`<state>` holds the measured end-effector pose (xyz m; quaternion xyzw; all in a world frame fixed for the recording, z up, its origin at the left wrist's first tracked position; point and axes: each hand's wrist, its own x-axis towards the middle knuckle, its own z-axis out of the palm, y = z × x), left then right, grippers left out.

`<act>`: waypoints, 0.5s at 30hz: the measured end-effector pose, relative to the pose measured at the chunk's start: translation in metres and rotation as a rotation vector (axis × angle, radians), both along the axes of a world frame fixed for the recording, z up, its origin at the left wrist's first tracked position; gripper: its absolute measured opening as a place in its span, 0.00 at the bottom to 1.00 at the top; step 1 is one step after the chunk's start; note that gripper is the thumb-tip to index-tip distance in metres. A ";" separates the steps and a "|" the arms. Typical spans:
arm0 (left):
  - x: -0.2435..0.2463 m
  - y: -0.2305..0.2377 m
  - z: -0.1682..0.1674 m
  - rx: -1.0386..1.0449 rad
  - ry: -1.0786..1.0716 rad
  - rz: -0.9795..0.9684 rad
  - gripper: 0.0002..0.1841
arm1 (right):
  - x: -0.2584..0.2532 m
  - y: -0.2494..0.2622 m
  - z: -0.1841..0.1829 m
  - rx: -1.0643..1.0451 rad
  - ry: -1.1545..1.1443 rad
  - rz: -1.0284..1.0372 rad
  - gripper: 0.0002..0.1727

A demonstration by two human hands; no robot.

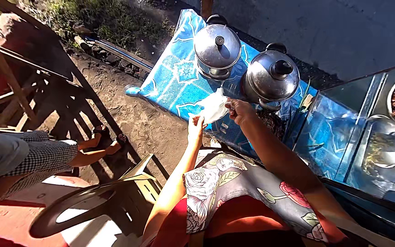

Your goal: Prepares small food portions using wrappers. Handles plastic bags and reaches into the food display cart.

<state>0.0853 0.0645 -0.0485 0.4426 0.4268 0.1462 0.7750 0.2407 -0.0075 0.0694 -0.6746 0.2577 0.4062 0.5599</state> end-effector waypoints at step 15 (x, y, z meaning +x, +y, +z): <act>0.029 0.015 0.025 0.185 0.000 0.079 0.07 | 0.001 -0.001 -0.002 0.112 0.010 -0.190 0.04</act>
